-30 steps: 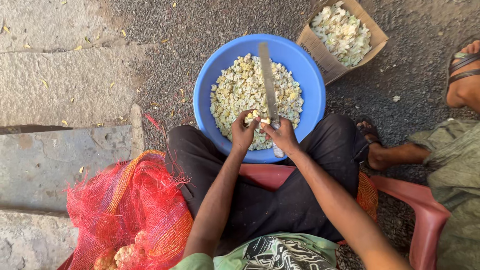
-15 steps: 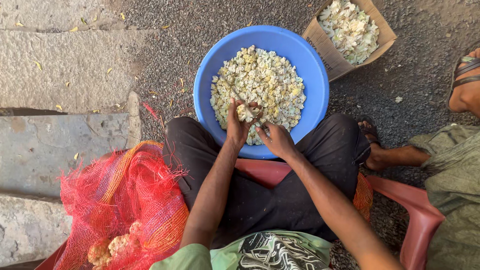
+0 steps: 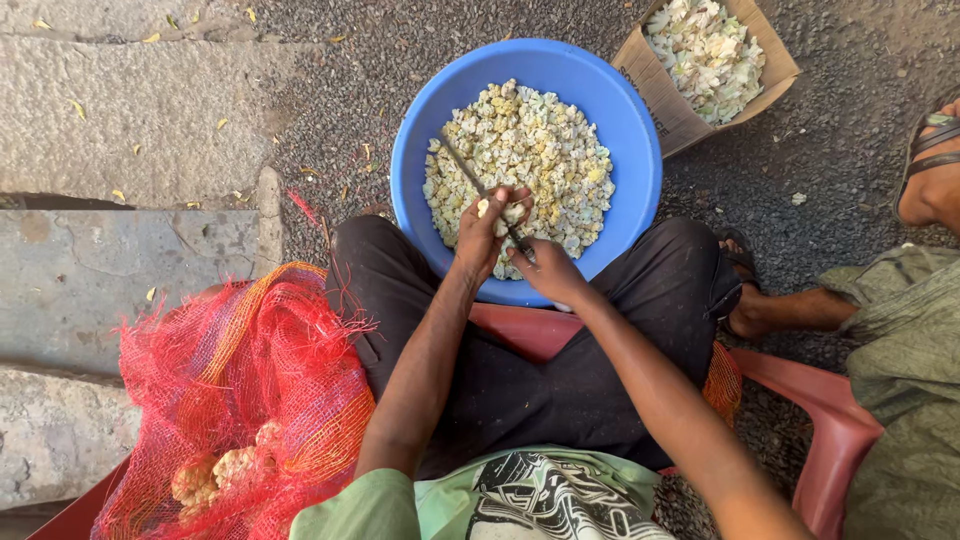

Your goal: The person sits cross-legged on a chair and uses a knife to cut cauliflower florets into smaller pieces, placing them into a blue basin. They repeatedly pick up florets from a red mesh bag and cut them over the basin.

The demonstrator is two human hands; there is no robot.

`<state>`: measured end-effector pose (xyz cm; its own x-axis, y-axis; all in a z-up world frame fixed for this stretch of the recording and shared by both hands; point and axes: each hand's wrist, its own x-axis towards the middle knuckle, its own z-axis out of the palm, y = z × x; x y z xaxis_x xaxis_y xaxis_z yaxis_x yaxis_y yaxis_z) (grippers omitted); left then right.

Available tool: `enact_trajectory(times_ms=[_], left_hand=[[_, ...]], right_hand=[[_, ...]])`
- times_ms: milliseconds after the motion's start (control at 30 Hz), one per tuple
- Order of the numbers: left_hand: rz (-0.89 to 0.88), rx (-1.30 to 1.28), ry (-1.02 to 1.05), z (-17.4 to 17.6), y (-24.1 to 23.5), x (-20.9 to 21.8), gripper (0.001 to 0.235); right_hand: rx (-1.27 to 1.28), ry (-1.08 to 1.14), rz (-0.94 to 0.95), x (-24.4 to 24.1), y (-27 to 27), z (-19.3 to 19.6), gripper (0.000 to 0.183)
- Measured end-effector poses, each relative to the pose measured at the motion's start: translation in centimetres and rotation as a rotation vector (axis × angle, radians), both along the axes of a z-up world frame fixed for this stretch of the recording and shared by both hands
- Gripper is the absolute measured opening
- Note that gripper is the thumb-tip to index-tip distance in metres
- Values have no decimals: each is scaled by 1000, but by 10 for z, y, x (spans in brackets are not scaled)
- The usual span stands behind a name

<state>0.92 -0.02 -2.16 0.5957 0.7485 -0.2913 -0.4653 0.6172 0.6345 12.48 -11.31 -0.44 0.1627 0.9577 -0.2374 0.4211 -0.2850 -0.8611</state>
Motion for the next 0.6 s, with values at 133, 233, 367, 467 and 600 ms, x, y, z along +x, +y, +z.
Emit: enact_trajectory(times_ms=[133, 233, 367, 467, 600], left_hand=[[-36, -4, -67, 17, -1, -4, 40], [-77, 42, -4, 8, -5, -3, 41], [-125, 45, 36, 1, -7, 1, 34], [-166, 28, 98, 8, -6, 1, 26], [-290, 123, 228, 14, -8, -4, 38]], right_hand=[[-5, 468, -90, 6, -2, 13, 34], [145, 393, -246, 3, -5, 25, 29], [137, 234, -272, 8, 0, 32, 29], [148, 173, -331, 10, 0, 32, 28], [170, 145, -406, 17, 0, 31, 27]])
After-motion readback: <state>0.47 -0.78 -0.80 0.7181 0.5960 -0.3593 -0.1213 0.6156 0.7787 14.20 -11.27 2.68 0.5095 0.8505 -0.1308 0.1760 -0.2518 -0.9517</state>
